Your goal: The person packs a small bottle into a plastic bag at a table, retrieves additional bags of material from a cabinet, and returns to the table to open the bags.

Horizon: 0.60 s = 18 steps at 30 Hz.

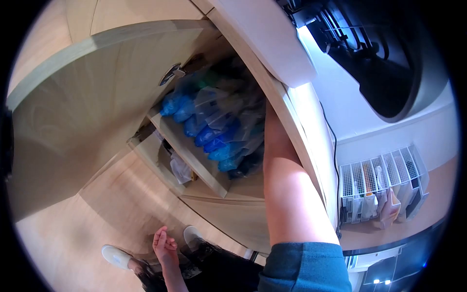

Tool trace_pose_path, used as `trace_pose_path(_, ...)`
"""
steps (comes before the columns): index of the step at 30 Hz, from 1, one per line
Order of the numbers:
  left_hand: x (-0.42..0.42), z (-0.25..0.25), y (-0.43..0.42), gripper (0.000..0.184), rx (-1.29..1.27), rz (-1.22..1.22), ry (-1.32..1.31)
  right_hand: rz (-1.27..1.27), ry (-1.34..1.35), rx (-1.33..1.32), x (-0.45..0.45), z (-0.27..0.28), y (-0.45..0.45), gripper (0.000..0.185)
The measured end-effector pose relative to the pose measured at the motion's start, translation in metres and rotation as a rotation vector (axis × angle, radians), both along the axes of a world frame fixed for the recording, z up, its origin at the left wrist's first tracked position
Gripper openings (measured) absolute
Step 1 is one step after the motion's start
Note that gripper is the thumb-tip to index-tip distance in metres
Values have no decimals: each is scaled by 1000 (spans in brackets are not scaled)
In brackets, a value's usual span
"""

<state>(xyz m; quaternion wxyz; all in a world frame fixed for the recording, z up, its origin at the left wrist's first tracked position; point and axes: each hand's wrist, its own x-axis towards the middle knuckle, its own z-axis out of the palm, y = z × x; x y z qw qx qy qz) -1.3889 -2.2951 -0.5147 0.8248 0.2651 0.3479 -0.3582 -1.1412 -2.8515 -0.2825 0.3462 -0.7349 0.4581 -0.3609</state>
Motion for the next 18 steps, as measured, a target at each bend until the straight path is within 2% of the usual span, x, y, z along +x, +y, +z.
trace_pose_path(7, 3, -3, -1, 17, -8, -42, -4, -12, -113, 29, 6, -19, 3, 47)
trace_pose_path(18, 14, 8, 28, 15, -2, -3, 23, -57, -404, 94, -6, 16, 23, 45)
